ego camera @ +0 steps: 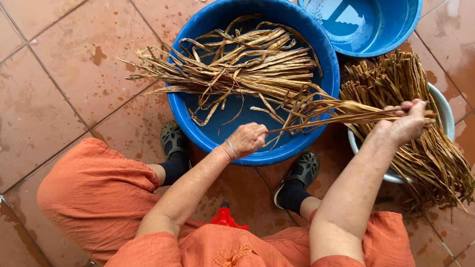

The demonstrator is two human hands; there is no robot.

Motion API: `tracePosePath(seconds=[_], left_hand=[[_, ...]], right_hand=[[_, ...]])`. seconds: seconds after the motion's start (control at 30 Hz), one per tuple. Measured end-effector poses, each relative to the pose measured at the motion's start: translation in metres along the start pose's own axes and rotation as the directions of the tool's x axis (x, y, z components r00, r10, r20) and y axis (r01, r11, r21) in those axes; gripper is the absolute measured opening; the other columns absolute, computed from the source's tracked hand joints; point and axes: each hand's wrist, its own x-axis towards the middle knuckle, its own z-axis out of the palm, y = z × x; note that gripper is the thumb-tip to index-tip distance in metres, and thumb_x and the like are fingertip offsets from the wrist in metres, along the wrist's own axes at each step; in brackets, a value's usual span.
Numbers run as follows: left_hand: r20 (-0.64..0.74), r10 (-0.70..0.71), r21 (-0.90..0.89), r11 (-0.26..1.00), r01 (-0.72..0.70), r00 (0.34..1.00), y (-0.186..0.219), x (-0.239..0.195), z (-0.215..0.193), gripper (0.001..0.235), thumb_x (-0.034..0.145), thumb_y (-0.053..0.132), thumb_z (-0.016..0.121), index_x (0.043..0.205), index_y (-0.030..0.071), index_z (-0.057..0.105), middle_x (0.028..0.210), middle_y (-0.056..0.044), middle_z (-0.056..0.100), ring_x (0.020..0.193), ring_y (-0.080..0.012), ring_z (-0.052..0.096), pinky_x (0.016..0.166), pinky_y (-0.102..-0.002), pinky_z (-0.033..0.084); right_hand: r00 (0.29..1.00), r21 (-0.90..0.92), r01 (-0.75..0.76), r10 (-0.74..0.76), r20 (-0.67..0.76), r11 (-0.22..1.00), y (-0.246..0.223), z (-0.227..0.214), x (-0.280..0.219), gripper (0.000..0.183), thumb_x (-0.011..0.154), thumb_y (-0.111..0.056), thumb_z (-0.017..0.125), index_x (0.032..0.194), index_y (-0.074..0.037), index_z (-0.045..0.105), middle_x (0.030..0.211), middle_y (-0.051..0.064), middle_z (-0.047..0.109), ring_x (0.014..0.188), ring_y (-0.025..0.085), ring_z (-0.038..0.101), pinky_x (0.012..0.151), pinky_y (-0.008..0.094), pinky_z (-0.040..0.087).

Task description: The person sits on a tiled floor and repeatedly transfers bundles of dried plant stalks from a white basin into a blue basin filled with water. The person submerges and agitates the stalks in the water, then lifts them out and returns them to the white basin, repeating this cycle throughout the clip.

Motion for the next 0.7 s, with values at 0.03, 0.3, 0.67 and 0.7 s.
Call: tracePosePath(seconds=[0.03, 0.3, 0.67, 0.7], left_hand=[[0.006, -0.002, 0.016, 1.000, 0.002, 1.000, -0.006, -0.003, 0.003, 0.015, 0.097, 0.017, 0.047, 0.097, 0.008, 0.058, 0.082, -0.010, 0.064, 0.081, -0.0285, 0.065, 0.076, -0.043, 0.054], [-0.025, -0.121, 0.039, 0.992, 0.122, 0.992, -0.064, -0.032, 0.000, 0.014, 0.101, 0.019, 0.052, 0.100, 0.009, 0.061, 0.084, -0.012, 0.065, 0.084, -0.0341, 0.065, 0.076, -0.047, 0.053], [0.151, -0.648, 0.311, 0.748, 0.586, 0.746, -0.085, -0.048, -0.010, 0.022, 0.099, 0.033, 0.066, 0.119, 0.027, 0.070, 0.111, -0.007, 0.074, 0.109, -0.0315, 0.065, 0.096, -0.048, 0.050], [0.188, -0.666, 0.411, 0.721, 0.558, 0.722, -0.081, -0.046, -0.018, 0.033, 0.094, 0.034, 0.070, 0.127, 0.029, 0.066, 0.122, -0.006, 0.071, 0.120, -0.0307, 0.061, 0.104, -0.052, 0.045]], right_hand=[[1.000, 0.004, 0.022, -0.021, -0.008, 1.000, -0.004, -0.004, 0.012, 0.012, 0.099, -0.009, 0.068, 0.089, -0.003, 0.064, 0.068, 0.004, 0.065, 0.046, 0.006, 0.050, 0.041, 0.024, 0.042], [0.993, 0.122, 0.116, -0.118, 0.010, 0.986, -0.026, -0.023, 0.077, 0.017, 0.098, -0.008, 0.071, 0.083, -0.002, 0.064, 0.065, 0.004, 0.060, 0.044, 0.010, 0.046, 0.039, 0.026, 0.038], [0.985, -0.135, 0.080, -0.058, 0.161, 0.988, -0.016, 0.002, -0.085, 0.012, 0.103, -0.009, 0.062, 0.094, -0.004, 0.068, 0.078, 0.004, 0.067, 0.062, 0.010, 0.062, 0.050, 0.027, 0.054], [0.982, -0.154, 0.021, 0.008, 0.187, 0.988, -0.010, 0.011, -0.111, 0.012, 0.102, -0.009, 0.062, 0.092, -0.007, 0.068, 0.076, 0.003, 0.066, 0.063, 0.011, 0.064, 0.050, 0.028, 0.055]])
